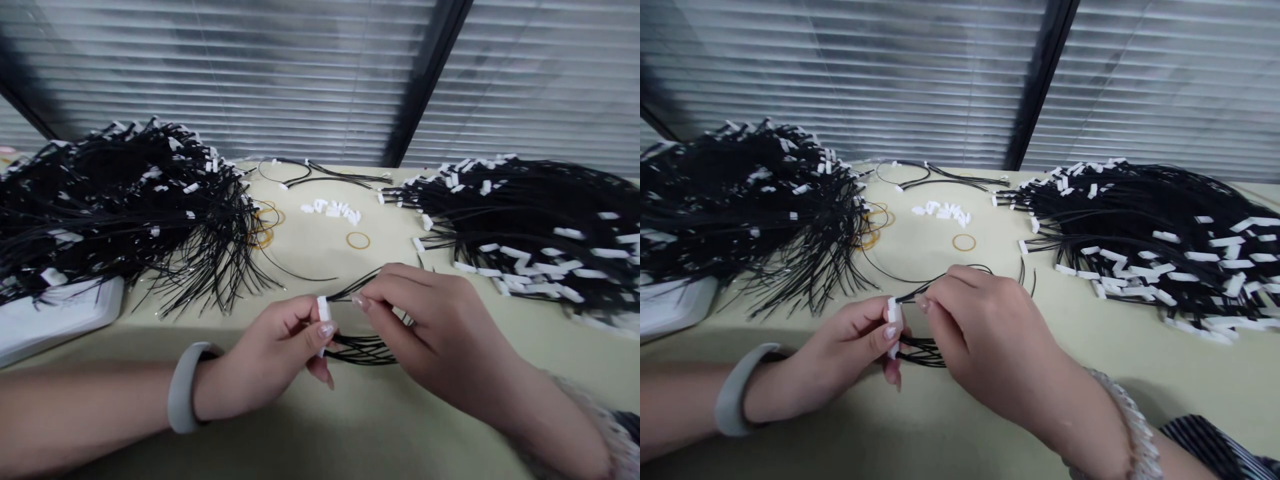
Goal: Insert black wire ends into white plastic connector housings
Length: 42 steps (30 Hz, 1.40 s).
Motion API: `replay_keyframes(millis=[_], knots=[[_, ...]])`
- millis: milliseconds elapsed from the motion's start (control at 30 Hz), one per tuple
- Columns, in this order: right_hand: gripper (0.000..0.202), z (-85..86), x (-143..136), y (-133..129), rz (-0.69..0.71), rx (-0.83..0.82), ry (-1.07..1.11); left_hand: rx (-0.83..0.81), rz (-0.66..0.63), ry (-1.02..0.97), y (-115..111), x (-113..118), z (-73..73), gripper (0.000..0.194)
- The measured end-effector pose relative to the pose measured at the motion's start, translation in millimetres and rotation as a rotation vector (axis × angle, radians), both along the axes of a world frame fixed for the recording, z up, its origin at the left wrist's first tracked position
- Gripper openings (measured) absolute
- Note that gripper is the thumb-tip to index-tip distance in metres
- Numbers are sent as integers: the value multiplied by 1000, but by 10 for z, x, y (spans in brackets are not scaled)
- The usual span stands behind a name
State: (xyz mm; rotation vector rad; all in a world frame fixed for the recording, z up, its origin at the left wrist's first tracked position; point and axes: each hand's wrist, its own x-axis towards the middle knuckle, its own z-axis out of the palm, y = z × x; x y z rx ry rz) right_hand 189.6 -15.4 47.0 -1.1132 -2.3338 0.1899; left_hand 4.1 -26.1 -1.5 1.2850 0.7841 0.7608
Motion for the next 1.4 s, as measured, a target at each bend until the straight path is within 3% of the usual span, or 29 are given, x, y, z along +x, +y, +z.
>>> replay_keyframes(millis=[167, 533, 767, 1067, 1400], knots=[[23, -43, -58, -18, -58, -24, -22, 31, -9, 25, -16, 10, -11, 25], [18, -111, -84, 33, 7, -1, 48, 0, 3, 5, -5, 29, -10, 24], [9, 55, 54, 74, -96, 226, 189, -127, 113, -39, 35, 58, -1, 29], [11, -3, 0, 37, 5, 97, 125, -111, 68, -91, 38, 32, -48, 25], [11, -71, -61, 25, -15, 41, 116, -75, 11, -95, 23, 23, -6, 26]])
